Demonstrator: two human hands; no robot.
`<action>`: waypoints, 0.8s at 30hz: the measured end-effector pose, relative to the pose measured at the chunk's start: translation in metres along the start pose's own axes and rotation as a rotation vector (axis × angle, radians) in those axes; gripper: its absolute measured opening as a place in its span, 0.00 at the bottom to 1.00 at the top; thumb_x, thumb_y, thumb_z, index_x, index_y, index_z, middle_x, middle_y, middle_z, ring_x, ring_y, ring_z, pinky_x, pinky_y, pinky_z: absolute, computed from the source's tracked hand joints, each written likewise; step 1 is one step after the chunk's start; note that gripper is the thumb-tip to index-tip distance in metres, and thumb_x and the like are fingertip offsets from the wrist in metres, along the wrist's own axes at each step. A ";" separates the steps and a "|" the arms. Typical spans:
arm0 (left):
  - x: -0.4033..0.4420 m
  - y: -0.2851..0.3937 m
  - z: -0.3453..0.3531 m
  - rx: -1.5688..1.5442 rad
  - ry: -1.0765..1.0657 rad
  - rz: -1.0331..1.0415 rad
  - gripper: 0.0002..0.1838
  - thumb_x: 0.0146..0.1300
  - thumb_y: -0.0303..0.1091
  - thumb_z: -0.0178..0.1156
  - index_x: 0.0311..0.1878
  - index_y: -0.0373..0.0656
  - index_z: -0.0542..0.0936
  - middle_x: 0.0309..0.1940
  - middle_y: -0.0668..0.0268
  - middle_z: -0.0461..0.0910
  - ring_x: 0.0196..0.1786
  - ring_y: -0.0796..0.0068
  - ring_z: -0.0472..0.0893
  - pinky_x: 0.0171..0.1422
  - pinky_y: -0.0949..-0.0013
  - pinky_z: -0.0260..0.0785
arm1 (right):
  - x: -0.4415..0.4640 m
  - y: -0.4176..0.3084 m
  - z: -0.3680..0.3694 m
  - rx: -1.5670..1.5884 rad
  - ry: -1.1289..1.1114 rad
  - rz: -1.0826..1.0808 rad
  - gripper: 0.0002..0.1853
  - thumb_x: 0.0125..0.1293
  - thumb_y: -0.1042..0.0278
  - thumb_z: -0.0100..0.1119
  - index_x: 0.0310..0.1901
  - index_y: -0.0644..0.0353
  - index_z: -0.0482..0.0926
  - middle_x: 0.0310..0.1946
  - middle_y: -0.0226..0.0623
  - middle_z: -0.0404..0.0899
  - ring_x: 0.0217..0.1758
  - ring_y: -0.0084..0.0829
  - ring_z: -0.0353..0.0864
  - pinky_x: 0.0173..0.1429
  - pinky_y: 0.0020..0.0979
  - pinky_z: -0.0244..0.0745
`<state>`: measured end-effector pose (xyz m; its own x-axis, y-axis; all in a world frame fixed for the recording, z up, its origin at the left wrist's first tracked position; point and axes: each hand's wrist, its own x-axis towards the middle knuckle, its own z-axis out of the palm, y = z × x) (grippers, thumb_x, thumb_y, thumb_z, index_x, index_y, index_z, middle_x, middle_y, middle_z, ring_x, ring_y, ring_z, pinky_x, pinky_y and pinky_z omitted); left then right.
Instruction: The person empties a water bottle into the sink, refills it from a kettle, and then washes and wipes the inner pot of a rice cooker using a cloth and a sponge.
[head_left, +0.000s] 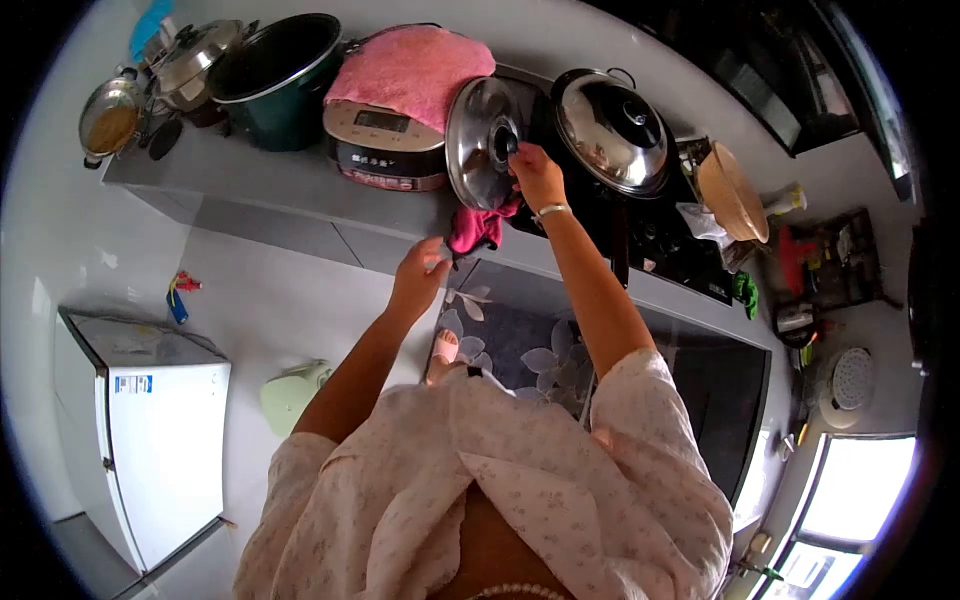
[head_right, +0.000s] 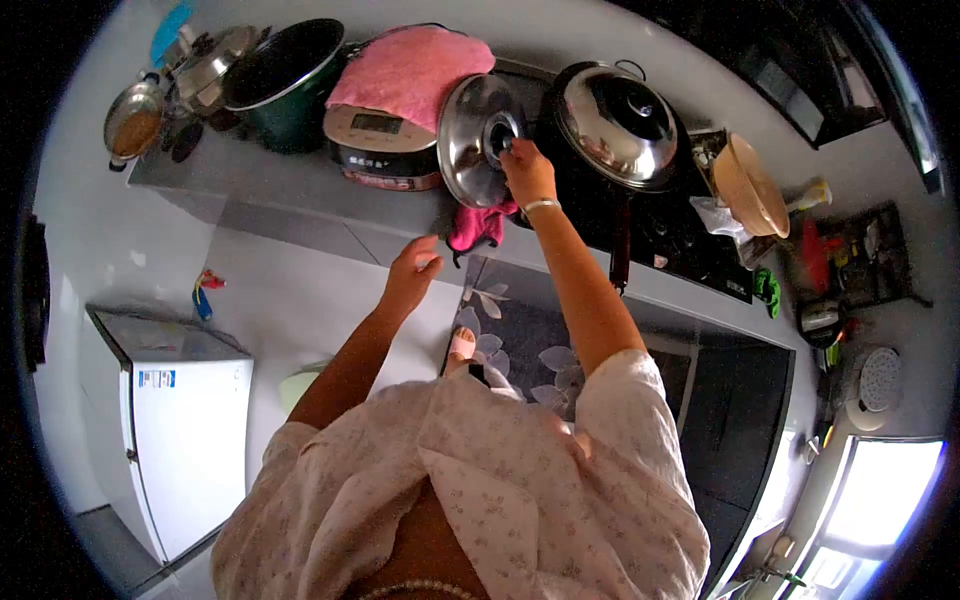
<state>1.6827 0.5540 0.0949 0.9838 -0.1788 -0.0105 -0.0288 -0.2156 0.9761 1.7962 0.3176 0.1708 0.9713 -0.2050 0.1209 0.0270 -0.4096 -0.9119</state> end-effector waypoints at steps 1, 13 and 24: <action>0.016 0.001 0.012 0.086 0.026 0.028 0.23 0.60 0.34 0.63 0.57 0.35 0.71 0.51 0.52 0.77 0.49 0.61 0.81 0.47 0.66 0.76 | 0.018 0.006 0.003 -0.198 0.024 -0.017 0.24 0.60 0.61 0.62 0.57 0.61 0.74 0.47 0.50 0.79 0.48 0.46 0.81 0.50 0.39 0.77; 0.103 -0.037 0.078 0.496 0.048 -0.026 0.25 0.54 0.40 0.63 0.54 0.39 0.75 0.43 0.46 0.79 0.47 0.45 0.78 0.51 0.53 0.71 | 0.066 0.024 -0.006 -0.439 0.010 -0.222 0.20 0.52 0.63 0.66 0.47 0.60 0.79 0.38 0.44 0.81 0.42 0.42 0.81 0.46 0.37 0.76; 0.023 0.051 -0.032 -1.227 0.056 -0.537 0.24 0.57 0.39 0.47 0.54 0.37 0.73 0.49 0.57 0.78 0.54 0.61 0.77 0.62 0.61 0.67 | 0.081 0.027 -0.021 -0.173 -0.059 0.002 0.23 0.55 0.63 0.64 0.51 0.64 0.77 0.41 0.47 0.82 0.26 0.32 0.83 0.36 0.32 0.78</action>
<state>1.7095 0.5698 0.1512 0.8297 -0.2989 -0.4715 0.5083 0.7535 0.4169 1.8710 0.2709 0.1642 0.9836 -0.1554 0.0913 -0.0110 -0.5573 -0.8302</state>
